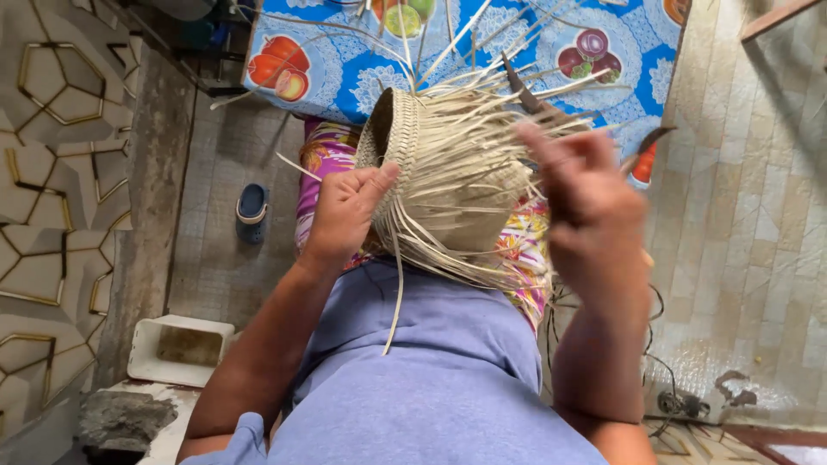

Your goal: Weaving the rim of a basket using dried plant fibers and a small wooden tool

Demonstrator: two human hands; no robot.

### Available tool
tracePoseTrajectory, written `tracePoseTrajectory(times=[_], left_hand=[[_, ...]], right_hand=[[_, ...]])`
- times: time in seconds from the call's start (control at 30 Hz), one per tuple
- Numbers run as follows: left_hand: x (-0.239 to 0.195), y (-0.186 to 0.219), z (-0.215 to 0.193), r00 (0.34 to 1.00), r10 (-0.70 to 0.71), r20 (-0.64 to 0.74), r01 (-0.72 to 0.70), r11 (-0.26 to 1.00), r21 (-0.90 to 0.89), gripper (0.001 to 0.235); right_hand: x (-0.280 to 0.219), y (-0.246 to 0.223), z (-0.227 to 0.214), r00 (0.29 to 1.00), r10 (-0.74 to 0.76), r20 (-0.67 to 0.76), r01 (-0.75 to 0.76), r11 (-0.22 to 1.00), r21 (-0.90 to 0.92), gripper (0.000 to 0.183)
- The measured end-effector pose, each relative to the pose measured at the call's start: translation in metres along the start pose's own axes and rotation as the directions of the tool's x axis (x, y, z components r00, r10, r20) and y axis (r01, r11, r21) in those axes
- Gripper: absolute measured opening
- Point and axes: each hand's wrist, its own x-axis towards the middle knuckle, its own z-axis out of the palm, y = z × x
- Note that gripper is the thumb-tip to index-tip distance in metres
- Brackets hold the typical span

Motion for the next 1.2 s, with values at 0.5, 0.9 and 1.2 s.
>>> tracePoseTrajectory(times=[0.5, 0.9, 1.2], left_hand=[[-0.003, 0.004, -0.008, 0.998, -0.031, 0.053, 0.026, 0.996, 0.088, 0.047], [-0.005, 0.01, -0.005, 0.994, 0.058, 0.098, -0.077, 0.975, 0.208, 0.046], [0.003, -0.011, -0.007, 0.986, 0.062, 0.156, -0.071, 0.996, 0.055, 0.033]], right_hand=[[0.026, -0.009, 0.042, 0.942, -0.19, 0.276, 0.228, 0.967, -0.111, 0.02], [0.037, -0.002, 0.039, 0.889, -0.287, 0.358, 0.299, 0.954, 0.024, 0.022], [0.038, 0.004, 0.066, 0.934, -0.301, 0.194, 0.166, 0.844, 0.51, 0.015]])
